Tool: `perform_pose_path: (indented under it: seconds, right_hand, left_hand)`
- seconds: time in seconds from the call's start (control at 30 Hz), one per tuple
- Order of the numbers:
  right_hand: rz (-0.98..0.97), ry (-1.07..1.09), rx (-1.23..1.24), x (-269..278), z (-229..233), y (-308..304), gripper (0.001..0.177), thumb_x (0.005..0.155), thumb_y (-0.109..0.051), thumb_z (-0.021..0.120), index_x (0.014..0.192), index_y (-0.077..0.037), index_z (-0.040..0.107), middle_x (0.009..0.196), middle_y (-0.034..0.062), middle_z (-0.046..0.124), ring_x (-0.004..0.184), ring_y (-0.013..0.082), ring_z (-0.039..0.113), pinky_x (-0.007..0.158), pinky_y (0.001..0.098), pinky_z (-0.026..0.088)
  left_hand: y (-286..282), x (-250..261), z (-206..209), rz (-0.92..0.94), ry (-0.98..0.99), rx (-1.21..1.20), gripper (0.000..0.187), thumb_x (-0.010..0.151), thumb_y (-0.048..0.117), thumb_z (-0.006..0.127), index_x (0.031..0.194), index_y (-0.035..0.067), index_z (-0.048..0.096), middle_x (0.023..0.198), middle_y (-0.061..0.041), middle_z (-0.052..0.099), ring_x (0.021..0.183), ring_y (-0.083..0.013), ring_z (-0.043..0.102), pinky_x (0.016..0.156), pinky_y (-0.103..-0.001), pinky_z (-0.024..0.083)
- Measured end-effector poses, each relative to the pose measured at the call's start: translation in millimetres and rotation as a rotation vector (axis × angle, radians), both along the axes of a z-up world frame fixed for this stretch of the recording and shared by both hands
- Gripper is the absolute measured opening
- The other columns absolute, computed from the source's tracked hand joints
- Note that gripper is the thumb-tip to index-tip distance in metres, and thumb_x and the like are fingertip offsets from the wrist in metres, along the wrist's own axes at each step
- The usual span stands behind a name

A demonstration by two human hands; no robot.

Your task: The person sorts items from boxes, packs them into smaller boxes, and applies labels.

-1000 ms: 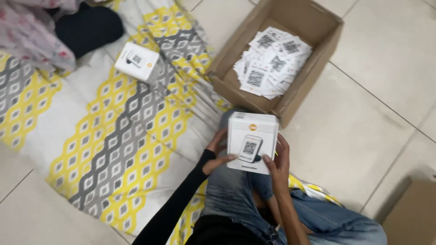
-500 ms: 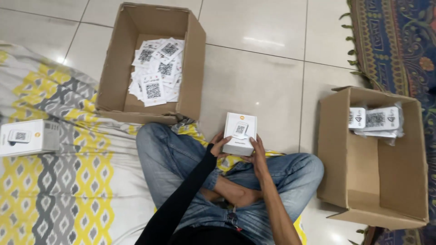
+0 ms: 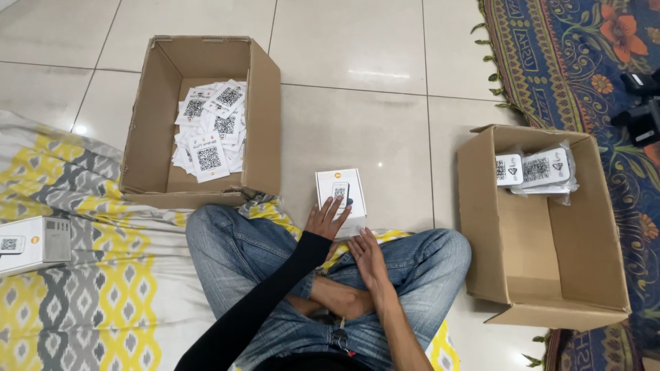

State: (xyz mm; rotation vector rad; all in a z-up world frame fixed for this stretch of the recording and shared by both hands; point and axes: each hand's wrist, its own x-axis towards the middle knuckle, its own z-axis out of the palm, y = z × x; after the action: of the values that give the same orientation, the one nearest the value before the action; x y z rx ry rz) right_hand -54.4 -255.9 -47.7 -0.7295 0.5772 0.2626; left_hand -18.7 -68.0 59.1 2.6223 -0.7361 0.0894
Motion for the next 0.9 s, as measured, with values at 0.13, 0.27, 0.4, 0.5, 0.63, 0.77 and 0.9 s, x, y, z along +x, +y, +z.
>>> perform_pose_path:
  seconds: [0.13, 0.27, 0.4, 0.5, 0.63, 0.77, 0.9]
  right_hand:
    - [0.007, -0.024, 0.082, -21.3, 4.9, 1.0, 0.066, 0.093, -0.029, 0.069, 0.147, -0.004, 0.041, 0.136, 0.0155, 0.054, 0.127, 0.0288, 0.055, 0.113, 0.0432, 0.046]
    - [0.059, -0.029, 0.051, -43.0, 40.0, 14.2, 0.064, 0.094, -0.027, 0.067, 0.146, 0.004, 0.045, 0.147, 0.0192, 0.053, 0.133, 0.0302, 0.055, 0.112, 0.0438, 0.046]
    - [0.33, -0.424, -0.726, -42.9, 81.3, 25.2, 0.062, 0.093, -0.022, 0.069, 0.148, 0.0, 0.052, 0.155, 0.0191, 0.049, 0.139, 0.0351, 0.051, 0.112, 0.0446, 0.043]
    - [0.487, -0.976, -1.508, -25.3, 127.9, 27.0, 0.07, 0.087, -0.014, 0.071, 0.151, -0.003, 0.045, 0.16, 0.0194, 0.039, 0.139, 0.044, 0.047, 0.112, 0.0479, 0.041]
    - [0.649, -0.869, -1.515, 1.2, 122.4, 18.9, 0.075, 0.082, -0.012, 0.069, 0.151, -0.001, 0.041, 0.156, 0.021, 0.039, 0.128, 0.0447, 0.049, 0.103, 0.0494, 0.045]
    - [0.714, -0.797, -1.684, 15.4, 120.2, 22.4, 0.059, 0.09, -0.017, 0.068, 0.146, -0.009, 0.051, 0.141, 0.0159, 0.052, 0.121, 0.0377, 0.055, 0.098, 0.0487, 0.048]
    - [0.577, -1.041, -1.88, 27.5, 103.3, 25.6, 0.047, 0.083, -0.02, 0.072, 0.129, -0.013, 0.061, 0.128, 0.0137, 0.058, 0.123, 0.0359, 0.055, 0.108, 0.0473, 0.042]
  left_hand:
    - [2.7, 5.5, -12.3, 0.013, -0.065, -0.017, 0.109, 0.066, 0.02, 0.082, 0.16, 0.013, 0.028, 0.168, -0.018, 0.02, 0.155, -0.0378, 0.021, 0.12, -0.064, 0.025]
    - [8.3, 8.5, -18.8, -0.034, 0.057, 0.083, 0.105, 0.066, 0.021, 0.081, 0.158, 0.011, 0.032, 0.166, -0.02, 0.019, 0.153, -0.0399, 0.02, 0.117, -0.064, 0.025]
    - [13.8, 49.8, -110.4, -0.189, 0.013, -0.037, 0.055, 0.081, 0.016, 0.073, 0.135, 0.01, 0.064, 0.155, -0.027, 0.04, 0.14, -0.0472, 0.042, 0.113, -0.05, 0.041]
    - [21.1, 76.7, -109.2, -0.21, -0.006, -0.114, 0.021, 0.096, 0.023, 0.068, 0.097, 0.002, 0.072, 0.125, -0.025, 0.068, 0.109, -0.0372, 0.069, 0.096, -0.043, 0.056]
    - [20.8, 111.6, -72.1, -0.265, 0.09, -0.146, 0.034, 0.097, 0.032, 0.066, 0.106, 0.0, 0.072, 0.106, -0.024, 0.072, 0.098, -0.0379, 0.071, 0.086, -0.044, 0.057]
    - [20.0, 143.3, -36.7, -0.256, 0.385, -0.022, 0.051, 0.094, 0.046, 0.065, 0.112, 0.0, 0.072, 0.102, -0.024, 0.072, 0.099, -0.0381, 0.07, 0.087, -0.044, 0.055]
    - [23.2, 157.5, -27.3, -0.249, 0.544, 0.067, 0.061, 0.09, 0.055, 0.067, 0.115, 0.0, 0.072, 0.107, -0.023, 0.072, 0.102, -0.0364, 0.07, 0.089, -0.043, 0.054]
